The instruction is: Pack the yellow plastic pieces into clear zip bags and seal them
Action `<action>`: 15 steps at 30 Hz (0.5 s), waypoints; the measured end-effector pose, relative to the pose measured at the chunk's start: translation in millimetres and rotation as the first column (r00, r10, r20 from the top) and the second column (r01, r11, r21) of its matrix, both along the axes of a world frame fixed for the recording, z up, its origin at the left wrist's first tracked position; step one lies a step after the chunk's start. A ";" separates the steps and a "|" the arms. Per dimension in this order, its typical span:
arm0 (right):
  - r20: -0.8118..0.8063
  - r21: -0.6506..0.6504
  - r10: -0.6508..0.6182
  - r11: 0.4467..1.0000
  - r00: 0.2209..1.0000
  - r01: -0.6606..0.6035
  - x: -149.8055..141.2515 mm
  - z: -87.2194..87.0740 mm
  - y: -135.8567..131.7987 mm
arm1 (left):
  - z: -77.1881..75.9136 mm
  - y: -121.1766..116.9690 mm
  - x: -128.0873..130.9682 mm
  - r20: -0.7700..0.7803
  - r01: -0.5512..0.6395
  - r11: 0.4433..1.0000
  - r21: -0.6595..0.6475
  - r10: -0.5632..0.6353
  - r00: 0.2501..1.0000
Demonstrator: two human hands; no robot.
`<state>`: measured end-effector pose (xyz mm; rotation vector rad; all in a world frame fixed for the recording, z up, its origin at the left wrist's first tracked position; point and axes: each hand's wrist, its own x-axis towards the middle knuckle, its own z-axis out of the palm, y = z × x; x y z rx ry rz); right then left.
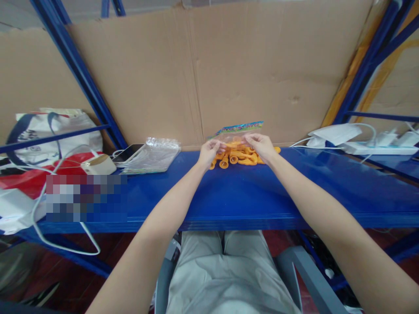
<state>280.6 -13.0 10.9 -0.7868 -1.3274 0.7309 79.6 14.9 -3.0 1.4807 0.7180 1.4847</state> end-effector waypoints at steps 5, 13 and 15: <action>-0.055 0.009 0.016 1.000 0.998 -0.016 -0.3 -2.8 3.7 | -3.5 -1.3 -3.9 -0.103 0.042 0.997 -0.059 -0.048 0.994; 0.009 0.041 0.017 0.999 1.000 -0.017 -3.5 2.4 -2.1 | -0.5 1.3 1.8 -0.096 -0.090 0.995 -0.049 0.085 0.992; 0.009 0.056 0.013 0.998 1.000 -0.013 -4.5 4.8 -4.6 | 1.2 1.5 2.9 -0.076 -0.102 0.995 -0.008 0.101 0.992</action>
